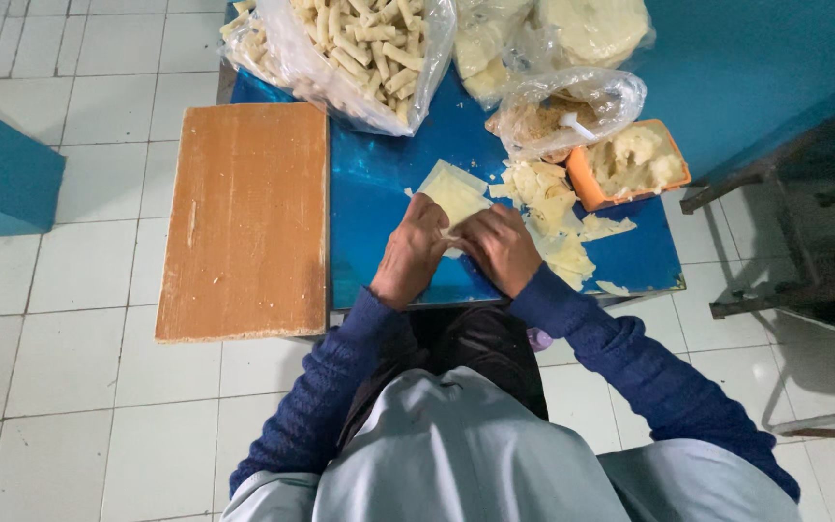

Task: The person sits at a blue table and assembles filled wrappers. They spoon brown filling from a plastic bag onto thin translucent wrapper sheets, fold the sheets over the filling, and set the folded pieces on the table, repeating the cycle.

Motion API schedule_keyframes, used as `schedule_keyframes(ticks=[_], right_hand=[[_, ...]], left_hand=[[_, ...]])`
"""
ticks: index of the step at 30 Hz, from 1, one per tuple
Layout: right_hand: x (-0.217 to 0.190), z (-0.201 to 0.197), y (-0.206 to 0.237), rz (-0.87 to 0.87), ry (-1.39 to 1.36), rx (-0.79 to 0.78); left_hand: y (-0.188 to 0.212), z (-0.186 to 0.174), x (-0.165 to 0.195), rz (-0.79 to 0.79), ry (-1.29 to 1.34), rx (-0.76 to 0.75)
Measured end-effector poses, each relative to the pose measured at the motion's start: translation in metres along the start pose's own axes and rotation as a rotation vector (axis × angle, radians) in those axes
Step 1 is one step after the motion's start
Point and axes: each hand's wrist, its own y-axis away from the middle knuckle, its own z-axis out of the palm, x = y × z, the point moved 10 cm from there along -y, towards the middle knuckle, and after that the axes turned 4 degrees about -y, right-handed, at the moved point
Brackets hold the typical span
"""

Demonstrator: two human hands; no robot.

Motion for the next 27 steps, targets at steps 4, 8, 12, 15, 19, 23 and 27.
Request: schedule_keyframes(ticks=[4,8,12,15,19,23,27], right_hand=[[0.016,0.01,-0.001,0.07,0.042,-0.04],[0.018,0.007,0.001,0.071,0.055,-0.01],[0.014,0.005,0.003,0.09,0.026,-0.024],[0.008,0.002,0.002,0.062,0.119,-0.005],[0.005,0.006,0.0,0.068,0.25,-0.025],[-0.007,0.006,0.009,0.022,0.414,-0.017],[-0.01,0.01,0.019,0.074,0.52,-0.043]], left_hand=[[0.008,-0.009,0.021,0.105,-0.036,0.037],[0.006,-0.001,0.017,0.08,-0.06,0.044],[0.006,0.0,0.016,0.124,-0.114,0.09],[0.006,0.001,0.014,0.109,-0.127,0.082],[0.007,-0.005,0.014,0.053,-0.097,0.094],[0.02,-0.013,0.017,0.007,-0.068,0.092],[0.04,-0.014,0.028,0.053,-0.191,0.139]])
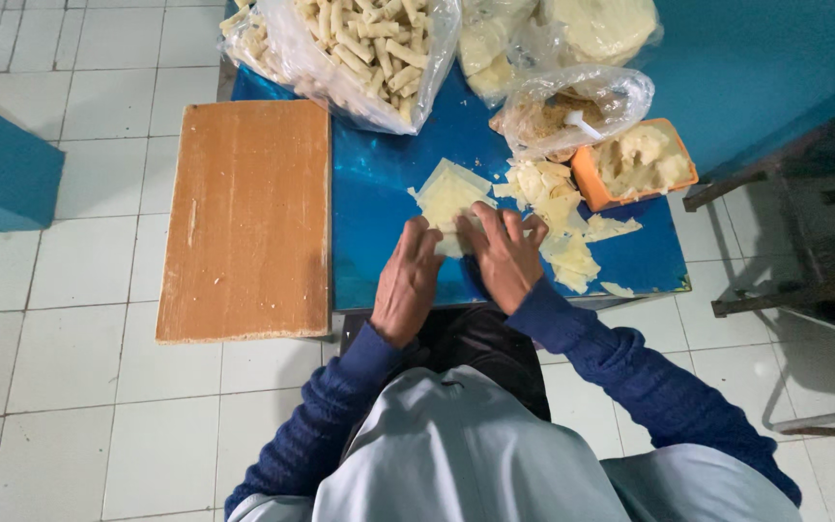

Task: The person sits at a blue table and assembles filled wrappers. They spoon brown filling from a plastic bag onto thin translucent wrapper sheets, fold the sheets over the filling, and set the folded pieces on the table, repeating the cycle.

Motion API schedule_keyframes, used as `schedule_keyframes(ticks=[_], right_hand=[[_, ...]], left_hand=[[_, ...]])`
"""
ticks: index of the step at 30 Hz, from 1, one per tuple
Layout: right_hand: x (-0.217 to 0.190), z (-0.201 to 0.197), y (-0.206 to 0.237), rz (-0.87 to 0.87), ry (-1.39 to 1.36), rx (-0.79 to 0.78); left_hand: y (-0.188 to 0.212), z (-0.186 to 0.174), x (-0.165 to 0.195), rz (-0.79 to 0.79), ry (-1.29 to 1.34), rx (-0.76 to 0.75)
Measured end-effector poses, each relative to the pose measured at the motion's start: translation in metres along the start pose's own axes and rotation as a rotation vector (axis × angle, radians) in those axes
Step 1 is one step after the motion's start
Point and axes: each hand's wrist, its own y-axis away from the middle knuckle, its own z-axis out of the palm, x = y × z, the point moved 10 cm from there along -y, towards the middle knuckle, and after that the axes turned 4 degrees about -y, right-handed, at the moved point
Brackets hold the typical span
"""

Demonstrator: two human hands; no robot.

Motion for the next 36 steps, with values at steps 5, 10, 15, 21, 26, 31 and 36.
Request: schedule_keyframes(ticks=[5,10,15,21,26,31,36], right_hand=[[0.0,0.019,-0.017,-0.011,0.188,-0.085],[0.027,0.026,-0.046,0.06,-0.083,-0.142],[0.029,0.017,-0.055,-0.01,-0.52,-0.096],[0.057,0.038,-0.065,0.102,-0.658,-0.085],[0.095,0.038,-0.113,0.216,-1.185,-0.181],[0.113,-0.017,-0.183,0.147,-1.381,0.017],[0.118,-0.059,-0.117,0.114,-0.711,-0.08]], left_hand=[[0.016,0.018,0.004,0.053,-0.251,-0.072],[0.022,0.025,0.002,0.063,-0.224,-0.101],[0.023,0.027,0.002,0.058,-0.236,-0.103],[0.023,0.028,0.003,0.074,-0.231,-0.102],[0.02,0.027,0.009,0.082,-0.273,-0.108],[0.013,0.039,0.0,-0.003,-0.338,-0.23],[0.012,0.031,0.013,0.072,-0.324,-0.15]])
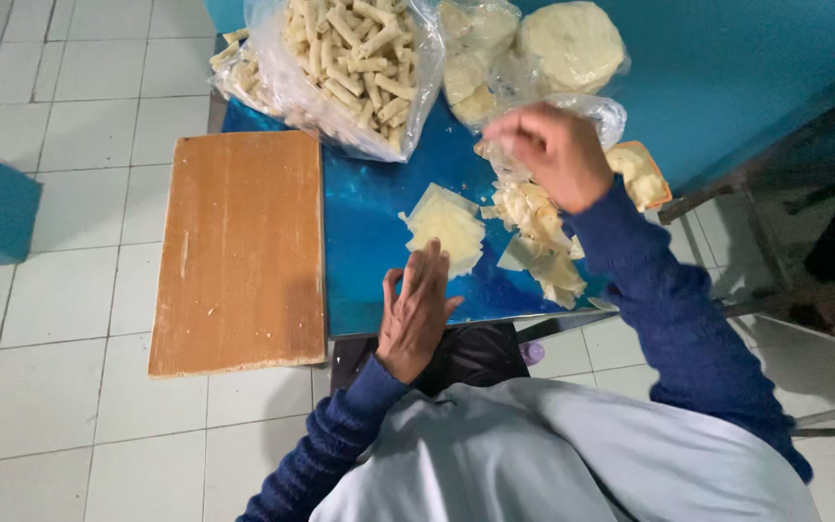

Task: The person sits at a blue table and assembles filled wrappers. They spoon brown filling from a plastic bag onto thin translucent wrapper sheets, fold the sheets over the filling, and set the folded pieces on the table, repeating the cycle.

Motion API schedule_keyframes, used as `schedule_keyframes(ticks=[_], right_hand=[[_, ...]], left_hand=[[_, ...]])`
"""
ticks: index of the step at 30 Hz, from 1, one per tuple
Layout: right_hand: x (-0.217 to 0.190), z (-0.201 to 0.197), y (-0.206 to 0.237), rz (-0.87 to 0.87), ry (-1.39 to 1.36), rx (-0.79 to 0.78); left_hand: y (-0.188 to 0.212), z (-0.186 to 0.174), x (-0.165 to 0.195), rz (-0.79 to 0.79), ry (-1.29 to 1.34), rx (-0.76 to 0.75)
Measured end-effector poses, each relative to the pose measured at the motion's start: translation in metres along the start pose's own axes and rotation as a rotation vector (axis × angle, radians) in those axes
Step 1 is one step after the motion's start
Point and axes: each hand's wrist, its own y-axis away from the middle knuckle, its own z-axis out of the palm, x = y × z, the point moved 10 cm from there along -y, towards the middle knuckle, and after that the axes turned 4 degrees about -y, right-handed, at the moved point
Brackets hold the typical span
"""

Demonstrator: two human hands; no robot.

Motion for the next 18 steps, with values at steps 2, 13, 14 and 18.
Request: schedule_keyframes(ticks=[2,13,14,18], right_hand=[[0.002,0.01,0.045,-0.001,0.258,-0.083],[-0.005,0.028,0.096,0.061,0.259,-0.031],[-0.011,0.033,0.093,0.068,0.189,-0.045],[-0.035,0.069,0.081,0.076,-0.036,-0.101]], left_hand=[[0.003,0.002,0.009,0.043,-0.001,-0.02],[0.024,-0.034,0.011,0.034,0.169,0.052],[0.023,-0.042,0.001,-0.036,0.149,0.094],[0.017,-0.059,-0.026,-0.227,0.141,0.159]])
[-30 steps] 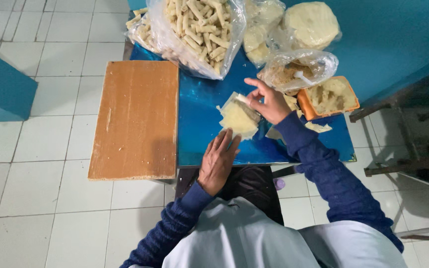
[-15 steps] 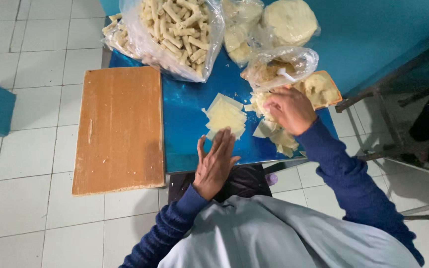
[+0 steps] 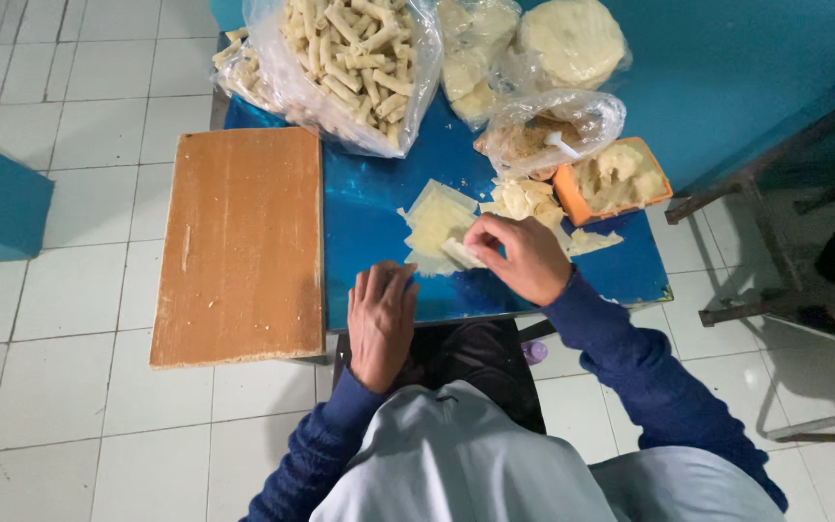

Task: The person sits at a blue table and assembles filled wrappers. They spoon brown filling from a plastic bag onto thin translucent wrapper sheets, fold the sheets over the filling, and set the folded pieces on the table, repeating the cycle.

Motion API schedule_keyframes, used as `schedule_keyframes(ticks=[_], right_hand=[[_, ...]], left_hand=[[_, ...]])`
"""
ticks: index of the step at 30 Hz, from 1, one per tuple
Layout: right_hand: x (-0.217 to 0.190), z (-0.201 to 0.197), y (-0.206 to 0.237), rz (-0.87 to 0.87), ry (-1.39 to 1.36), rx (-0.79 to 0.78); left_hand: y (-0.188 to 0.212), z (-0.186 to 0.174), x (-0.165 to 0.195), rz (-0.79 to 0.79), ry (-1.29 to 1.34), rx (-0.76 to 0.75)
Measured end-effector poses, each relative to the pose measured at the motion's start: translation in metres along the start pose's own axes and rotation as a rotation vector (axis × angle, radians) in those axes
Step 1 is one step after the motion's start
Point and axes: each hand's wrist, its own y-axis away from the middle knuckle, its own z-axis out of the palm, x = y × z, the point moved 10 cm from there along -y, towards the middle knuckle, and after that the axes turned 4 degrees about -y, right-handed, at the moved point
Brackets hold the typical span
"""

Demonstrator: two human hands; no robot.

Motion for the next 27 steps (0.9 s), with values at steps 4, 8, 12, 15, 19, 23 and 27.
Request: schedule_keyframes(ticks=[4,8,12,15,19,23,27], right_hand=[[0.019,0.032,-0.007,0.193,-0.22,-0.014],[0.032,0.04,-0.005,0.148,-0.057,0.05],[0.032,0.036,0.01,0.06,0.057,0.149],[0.029,0.037,0.011,0.032,0.098,0.156],[0.021,0.029,0.012,-0.021,0.133,0.111],[0.028,-0.034,0.005,-0.109,0.396,0.261],[0.088,-0.107,-0.033,0.019,0.711,0.349]], left_hand=[[-0.009,-0.008,-0.003,-0.014,0.045,0.075],[-0.01,0.001,0.001,0.051,0.03,0.091],[-0.005,0.031,0.015,0.174,-0.002,-0.044],[0.001,0.051,0.027,0.26,-0.061,-0.124],[0.006,0.063,0.024,0.239,-0.14,-0.181],[0.008,0.063,0.025,0.272,-0.162,-0.174],[0.007,0.061,0.026,0.272,-0.167,-0.17]])
